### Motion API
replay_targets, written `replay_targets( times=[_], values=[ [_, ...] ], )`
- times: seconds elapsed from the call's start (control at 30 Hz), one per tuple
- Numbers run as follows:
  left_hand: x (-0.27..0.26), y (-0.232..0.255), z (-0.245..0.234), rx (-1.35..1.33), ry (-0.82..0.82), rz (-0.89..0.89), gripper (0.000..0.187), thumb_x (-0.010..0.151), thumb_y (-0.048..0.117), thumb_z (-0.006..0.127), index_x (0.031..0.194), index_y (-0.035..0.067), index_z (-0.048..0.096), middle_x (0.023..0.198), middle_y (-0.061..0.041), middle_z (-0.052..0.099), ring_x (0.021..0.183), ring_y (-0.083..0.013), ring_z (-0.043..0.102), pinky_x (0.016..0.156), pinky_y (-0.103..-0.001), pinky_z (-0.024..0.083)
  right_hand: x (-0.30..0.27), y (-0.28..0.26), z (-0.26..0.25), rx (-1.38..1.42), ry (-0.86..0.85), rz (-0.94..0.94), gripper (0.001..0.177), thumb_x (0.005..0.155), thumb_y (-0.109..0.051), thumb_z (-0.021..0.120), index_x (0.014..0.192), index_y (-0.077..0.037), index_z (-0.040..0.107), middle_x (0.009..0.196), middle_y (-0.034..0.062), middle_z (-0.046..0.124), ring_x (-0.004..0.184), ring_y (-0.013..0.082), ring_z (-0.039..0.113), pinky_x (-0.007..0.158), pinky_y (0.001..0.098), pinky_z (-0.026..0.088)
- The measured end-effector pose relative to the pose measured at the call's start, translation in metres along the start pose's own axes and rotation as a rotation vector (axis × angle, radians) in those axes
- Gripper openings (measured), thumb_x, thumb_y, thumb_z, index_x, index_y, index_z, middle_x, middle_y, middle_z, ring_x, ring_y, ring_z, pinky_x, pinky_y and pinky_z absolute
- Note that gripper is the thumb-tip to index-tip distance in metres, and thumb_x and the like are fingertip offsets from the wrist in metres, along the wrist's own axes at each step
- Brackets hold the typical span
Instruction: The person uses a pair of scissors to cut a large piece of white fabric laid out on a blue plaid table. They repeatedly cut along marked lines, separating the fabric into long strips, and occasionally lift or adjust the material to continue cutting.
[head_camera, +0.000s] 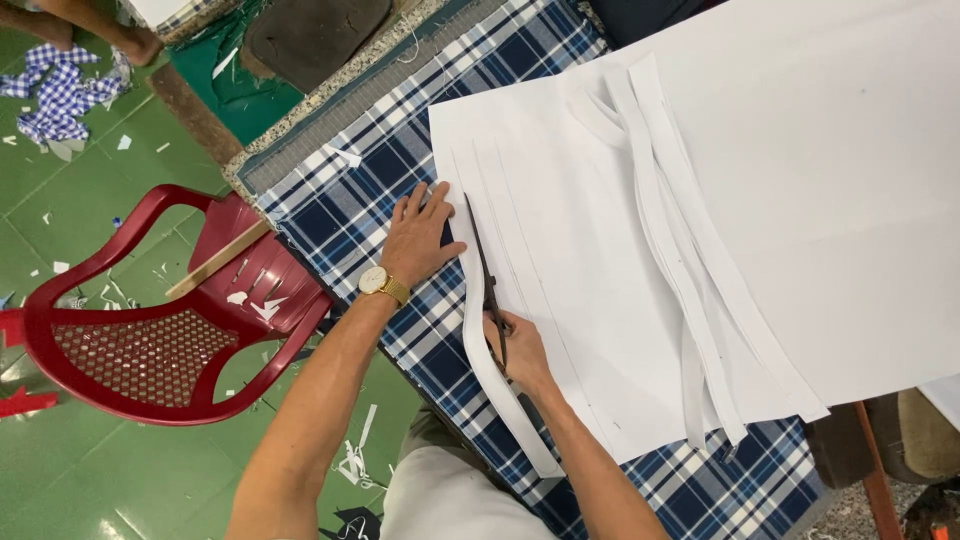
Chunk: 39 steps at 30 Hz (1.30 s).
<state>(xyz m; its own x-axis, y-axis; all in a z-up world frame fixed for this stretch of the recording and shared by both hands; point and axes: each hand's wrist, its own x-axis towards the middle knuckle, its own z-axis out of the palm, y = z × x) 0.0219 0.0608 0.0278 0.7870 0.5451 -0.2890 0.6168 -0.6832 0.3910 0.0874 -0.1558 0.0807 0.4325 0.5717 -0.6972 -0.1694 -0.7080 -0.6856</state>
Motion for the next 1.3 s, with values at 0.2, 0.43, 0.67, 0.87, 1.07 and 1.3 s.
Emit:
replay_targets(
  times=[0.2, 0.43, 0.67, 0.87, 1.07, 1.3],
  values=[
    [0.000, 0.000, 0.001, 0.002, 0.011, 0.007, 0.052, 0.090, 0.051, 0.070, 0.124, 0.015, 0.052, 0.167, -0.006, 0.032, 0.154, -0.0328, 0.020, 0.124, -0.051, 0.014, 0.003, -0.004, 0.003, 0.020, 0.001, -0.021, 0.035, 0.097, -0.038, 0.063, 0.103, -0.007, 0.075, 0.060, 0.0102, 0.064, 0.056, 0.0171, 0.058, 0.047, 0.0273, 0.046],
    [0.000, -0.002, 0.001, -0.001, 0.013, 0.017, 0.053, 0.090, 0.053, 0.070, 0.124, 0.015, 0.053, 0.166, -0.006, 0.033, 0.154, -0.0328, 0.020, 0.124, -0.051, 0.014, 0.026, 0.018, 0.003, 0.000, 0.019, -0.024, 0.035, 0.097, -0.043, 0.065, 0.087, -0.012, 0.076, 0.061, 0.0091, 0.068, 0.062, 0.0144, 0.058, 0.052, 0.0264, 0.044],
    [0.000, -0.004, 0.001, -0.014, 0.016, 0.010, 0.053, 0.090, 0.054, 0.069, 0.125, 0.017, 0.053, 0.167, -0.005, 0.033, 0.154, -0.0314, 0.021, 0.124, -0.051, 0.013, 0.011, -0.016, 0.007, -0.002, 0.016, -0.059, 0.034, 0.096, -0.039, 0.060, 0.087, -0.009, 0.074, 0.061, 0.0093, 0.065, 0.065, 0.0163, 0.057, 0.055, 0.0293, 0.044],
    [-0.001, -0.002, -0.001, -0.005, 0.015, 0.004, 0.055, 0.090, 0.058, 0.067, 0.126, 0.018, 0.053, 0.167, -0.003, 0.032, 0.155, -0.0297, 0.021, 0.125, -0.050, 0.014, 0.032, -0.009, 0.012, 0.051, 0.007, -0.011, 0.040, 0.095, -0.043, 0.063, 0.106, -0.006, 0.073, 0.054, 0.0080, 0.059, 0.046, 0.0161, 0.057, 0.040, 0.0242, 0.045],
    [-0.002, -0.004, 0.000, -0.015, 0.019, 0.013, 0.054, 0.091, 0.055, 0.067, 0.126, 0.017, 0.053, 0.167, -0.005, 0.032, 0.154, -0.0313, 0.021, 0.125, -0.051, 0.015, 0.030, -0.012, 0.012, 0.078, 0.008, -0.015, 0.034, 0.095, -0.037, 0.064, 0.105, -0.005, 0.073, 0.051, 0.0077, 0.057, 0.043, 0.0156, 0.056, 0.037, 0.0215, 0.044],
    [-0.002, -0.006, 0.004, -0.007, 0.029, 0.017, 0.053, 0.090, 0.056, 0.067, 0.126, 0.019, 0.052, 0.167, -0.003, 0.031, 0.154, -0.0307, 0.021, 0.125, -0.051, 0.015, 0.056, -0.002, 0.013, 0.057, 0.001, 0.007, 0.059, 0.095, -0.048, 0.065, 0.127, 0.002, 0.067, 0.056, 0.0105, 0.062, 0.045, 0.0154, 0.061, 0.036, 0.0220, 0.049]
  ],
)
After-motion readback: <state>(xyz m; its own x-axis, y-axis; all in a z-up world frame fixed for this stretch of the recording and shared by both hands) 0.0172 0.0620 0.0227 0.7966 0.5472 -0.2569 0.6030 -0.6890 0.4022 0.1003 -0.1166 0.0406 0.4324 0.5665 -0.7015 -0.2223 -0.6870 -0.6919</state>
